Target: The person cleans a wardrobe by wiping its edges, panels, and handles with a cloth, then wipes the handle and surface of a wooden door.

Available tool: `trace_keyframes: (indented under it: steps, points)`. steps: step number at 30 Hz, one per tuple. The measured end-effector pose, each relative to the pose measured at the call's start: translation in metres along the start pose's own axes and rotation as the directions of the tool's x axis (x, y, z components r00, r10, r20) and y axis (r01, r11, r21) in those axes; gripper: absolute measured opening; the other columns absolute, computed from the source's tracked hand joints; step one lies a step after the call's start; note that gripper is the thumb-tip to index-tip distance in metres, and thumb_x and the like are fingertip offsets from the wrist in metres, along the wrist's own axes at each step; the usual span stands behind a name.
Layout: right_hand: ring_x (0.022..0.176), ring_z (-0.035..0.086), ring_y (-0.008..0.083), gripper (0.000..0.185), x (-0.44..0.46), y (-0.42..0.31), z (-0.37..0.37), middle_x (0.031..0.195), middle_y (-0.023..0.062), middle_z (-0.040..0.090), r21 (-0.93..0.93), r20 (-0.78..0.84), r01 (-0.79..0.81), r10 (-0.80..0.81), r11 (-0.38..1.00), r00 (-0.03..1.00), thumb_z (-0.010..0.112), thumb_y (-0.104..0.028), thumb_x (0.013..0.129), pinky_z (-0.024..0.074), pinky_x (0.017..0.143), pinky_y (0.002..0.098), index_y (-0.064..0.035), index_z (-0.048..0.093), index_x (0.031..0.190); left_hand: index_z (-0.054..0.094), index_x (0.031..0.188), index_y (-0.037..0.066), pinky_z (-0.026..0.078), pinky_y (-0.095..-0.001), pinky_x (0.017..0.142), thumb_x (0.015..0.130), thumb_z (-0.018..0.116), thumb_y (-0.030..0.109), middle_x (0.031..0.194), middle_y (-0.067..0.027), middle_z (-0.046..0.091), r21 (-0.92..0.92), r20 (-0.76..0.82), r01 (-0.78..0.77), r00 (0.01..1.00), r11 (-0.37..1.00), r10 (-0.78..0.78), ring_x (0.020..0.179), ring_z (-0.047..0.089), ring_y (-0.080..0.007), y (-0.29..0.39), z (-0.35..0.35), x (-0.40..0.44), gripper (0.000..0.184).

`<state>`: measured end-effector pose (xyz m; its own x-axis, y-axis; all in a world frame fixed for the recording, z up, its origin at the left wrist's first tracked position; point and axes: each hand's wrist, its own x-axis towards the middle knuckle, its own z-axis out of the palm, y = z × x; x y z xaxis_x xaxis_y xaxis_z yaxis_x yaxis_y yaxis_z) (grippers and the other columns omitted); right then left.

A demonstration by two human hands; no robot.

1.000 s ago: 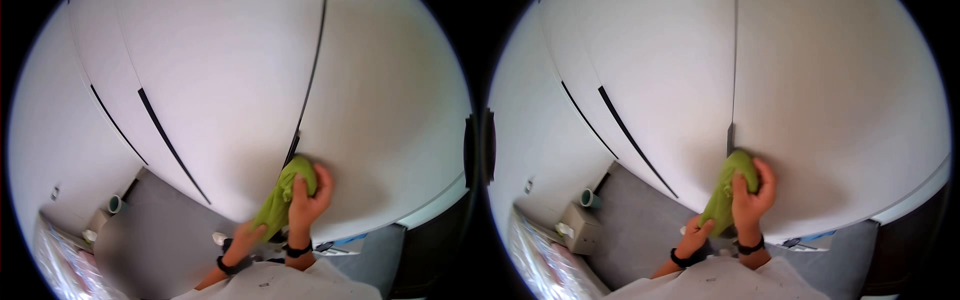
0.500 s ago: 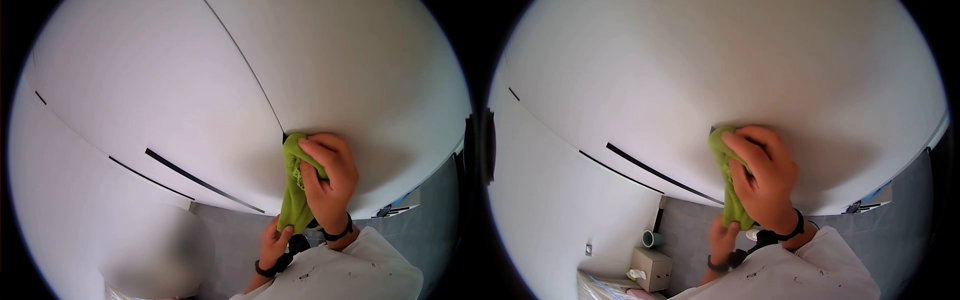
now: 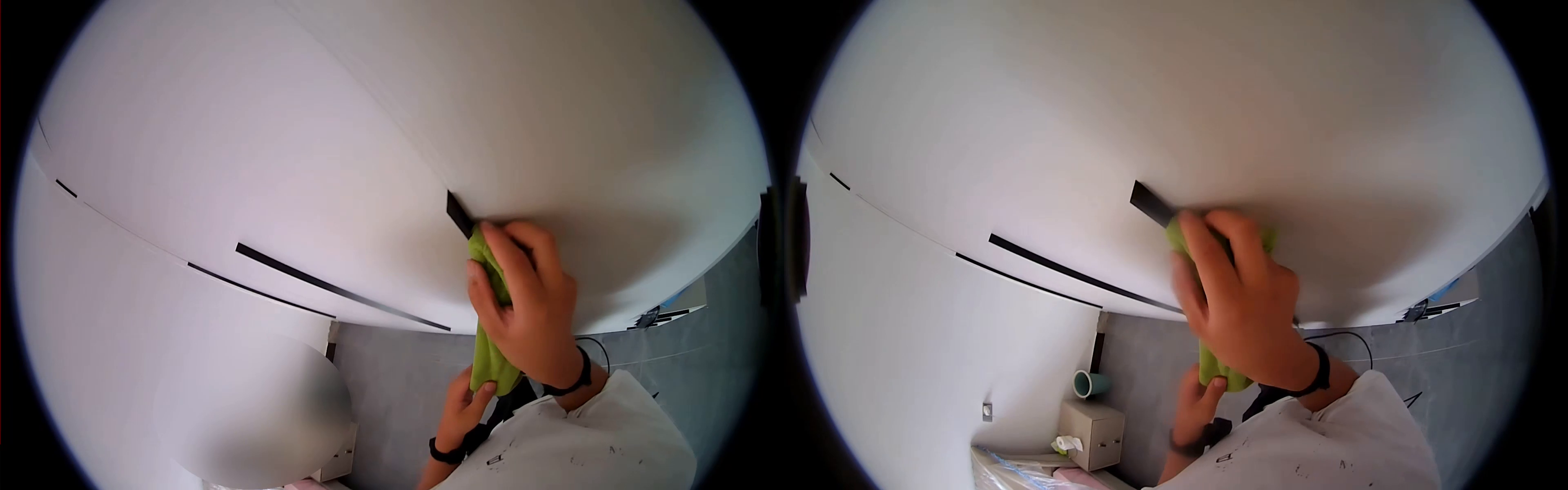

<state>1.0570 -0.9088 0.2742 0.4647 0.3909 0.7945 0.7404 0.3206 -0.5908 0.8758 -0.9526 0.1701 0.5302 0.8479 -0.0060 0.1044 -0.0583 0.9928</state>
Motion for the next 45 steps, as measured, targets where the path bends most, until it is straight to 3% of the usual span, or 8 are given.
trace_keyframes:
  steps: [7,14,17,21,29,34,43,45]
  points:
    - [0.069,0.062,0.0259,0.025,0.009,0.003,0.005,0.094,0.0089,0.062,0.373,-0.185,-0.059,0.137,0.926,0.973,0.070,-0.001,0.076,0.0498,0.056,0.0324,-0.0075,0.057,0.096,0.059,0.108,-0.002,0.046,-0.0302,0.078,0.088,0.062,0.009,0.102,-0.0135,0.064,0.177,-0.092,-0.069,0.992,0.982,0.086,0.088,0.061,-0.0214,0.017,0.019,-0.001,0.023]
    - [0.070,0.063,0.0291,0.029,0.032,-0.013,0.001,0.095,0.0068,0.063,0.114,-0.159,0.109,-0.091,0.987,0.983,0.067,0.001,0.074,0.0490,0.054,0.0316,-0.0097,0.056,0.099,0.057,0.110,0.000,0.048,-0.0310,0.074,0.088,0.064,0.012,0.100,-0.0151,0.064,0.394,0.095,-0.370,0.927,0.841,0.363,0.085,0.063,-0.0239,0.057,0.025,0.003,0.027]
    - [0.066,0.063,0.0286,0.025,0.032,-0.017,-0.010,0.091,0.0058,0.063,-0.049,-0.048,0.141,-0.143,0.989,0.988,0.064,-0.003,0.077,0.0493,0.052,0.0344,-0.0089,0.057,0.099,0.055,0.111,-0.003,0.045,-0.0280,0.076,0.096,0.054,0.017,0.097,-0.0093,0.063,-0.050,-0.026,-0.130,0.991,0.990,0.129,0.087,0.056,-0.0143,0.019,0.044,-0.015,0.025]
    - [0.047,0.055,0.0240,0.020,0.009,-0.003,0.001,0.077,0.0068,0.057,-0.382,0.027,0.216,-0.222,0.899,0.975,0.056,-0.008,0.080,0.0434,0.042,0.0368,-0.0062,0.057,0.100,0.055,0.111,-0.003,0.046,-0.0294,0.075,0.100,0.046,0.025,0.096,-0.0069,0.061,-0.003,-0.049,-0.038,0.998,0.999,0.037,0.085,0.054,-0.0133,-0.030,0.056,-0.030,0.032]
    - [0.052,0.059,0.0240,0.014,-0.052,0.050,-0.002,0.076,0.0071,0.057,-0.226,0.192,0.198,-0.156,0.954,0.969,0.063,-0.011,0.083,0.0467,0.044,0.0358,-0.0075,0.052,0.090,0.055,0.083,0.001,0.040,-0.0274,0.059,0.103,0.034,0.028,0.072,-0.0024,0.057,0.114,0.187,0.110,0.974,0.987,-0.130,0.063,0.051,-0.0137,-0.108,0.070,-0.037,0.040]
    - [0.058,0.061,0.0267,0.024,-0.110,0.093,-0.015,0.078,0.0079,0.059,-0.030,0.285,0.079,-0.067,0.996,0.956,0.068,-0.008,0.076,0.0486,0.051,0.0366,-0.0060,0.051,0.093,0.060,0.098,0.002,0.046,-0.0255,0.067,0.100,0.042,0.043,0.082,-0.0043,0.063,-0.196,0.418,0.638,0.741,0.744,-0.526,0.072,0.059,-0.0121,-0.135,0.075,-0.013,0.045]
    - [0.069,0.065,0.0301,0.041,-0.175,0.131,-0.027,0.082,0.0082,0.065,0.057,0.478,-0.226,0.172,0.972,0.861,0.067,-0.015,0.078,0.0505,0.057,0.0424,-0.0094,0.048,0.114,0.058,0.102,-0.001,0.045,-0.0267,0.068,0.100,0.046,0.039,0.085,-0.0029,0.061,0.257,0.181,0.355,0.896,0.899,-0.406,0.076,0.054,-0.0089,-0.201,0.101,-0.025,0.042]
    - [0.069,0.065,0.0319,0.043,-0.195,0.146,-0.019,0.081,0.0108,0.065,-0.025,0.488,-0.223,0.207,0.974,0.848,0.066,-0.014,0.078,0.0506,0.059,0.0441,-0.0097,0.048,0.117,0.059,0.095,-0.001,0.044,-0.0270,0.063,0.099,0.045,0.040,0.080,-0.0035,0.062,0.410,0.200,0.473,0.787,0.780,-0.583,0.072,0.053,-0.0096,-0.201,0.100,-0.031,0.043]
